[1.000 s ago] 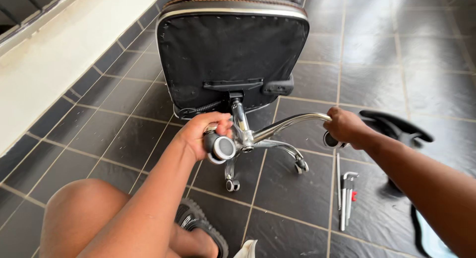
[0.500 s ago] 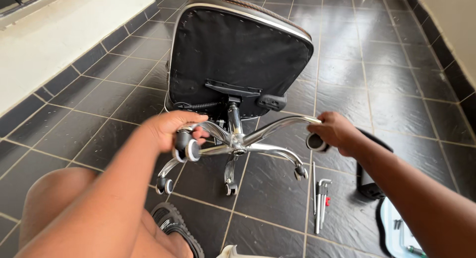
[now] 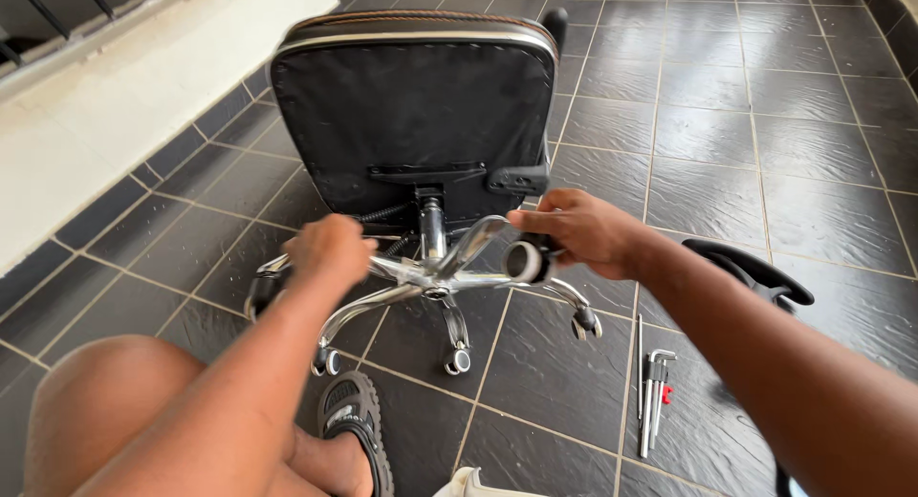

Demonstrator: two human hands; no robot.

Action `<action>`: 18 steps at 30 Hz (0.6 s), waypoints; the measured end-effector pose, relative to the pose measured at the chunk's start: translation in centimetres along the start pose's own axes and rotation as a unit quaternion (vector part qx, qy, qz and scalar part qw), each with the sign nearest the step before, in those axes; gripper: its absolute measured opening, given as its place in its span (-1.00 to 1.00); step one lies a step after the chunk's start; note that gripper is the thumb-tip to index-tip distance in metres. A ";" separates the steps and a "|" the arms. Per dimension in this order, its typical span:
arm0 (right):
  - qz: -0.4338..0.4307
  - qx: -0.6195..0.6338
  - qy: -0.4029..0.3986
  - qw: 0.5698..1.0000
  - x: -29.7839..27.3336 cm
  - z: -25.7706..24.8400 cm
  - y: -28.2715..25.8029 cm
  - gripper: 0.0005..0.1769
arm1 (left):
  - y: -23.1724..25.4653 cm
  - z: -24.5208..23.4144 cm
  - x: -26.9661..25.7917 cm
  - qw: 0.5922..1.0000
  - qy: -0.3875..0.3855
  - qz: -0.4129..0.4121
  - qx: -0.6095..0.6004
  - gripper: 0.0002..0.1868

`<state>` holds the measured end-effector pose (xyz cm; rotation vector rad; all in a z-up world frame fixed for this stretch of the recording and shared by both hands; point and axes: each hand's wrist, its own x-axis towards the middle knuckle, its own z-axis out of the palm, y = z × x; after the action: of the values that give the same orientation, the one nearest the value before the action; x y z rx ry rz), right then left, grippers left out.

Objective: The person assembles an office chair by attaching the seat to the base and tightening the screws with a screwdriver and an Allen key. The person works on the underside of the seat, aligning the parts and securing them.

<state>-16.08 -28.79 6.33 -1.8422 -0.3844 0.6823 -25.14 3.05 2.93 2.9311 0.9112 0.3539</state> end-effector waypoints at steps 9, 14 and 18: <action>-0.012 -0.010 -0.084 0.996 2.2 5.0 -2.7 -0.34 | 8.5 4.9 -0.1 0.416 -0.353 -0.310 -0.779 -0.47; -0.043 -0.056 -0.079 0.994 6.1 3.6 -0.9 -0.37 | 5.5 9.1 3.7 0.136 -0.299 -0.373 -0.868 -0.72; -0.060 0.014 0.084 0.995 11.7 1.8 -0.3 -0.35 | 2.6 11.4 5.2 0.088 -0.396 -0.348 -0.845 -0.78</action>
<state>-7.99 -20.83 2.98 -1.8184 -0.3697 0.4454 -16.94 4.08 -6.83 0.0078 0.5044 -0.2533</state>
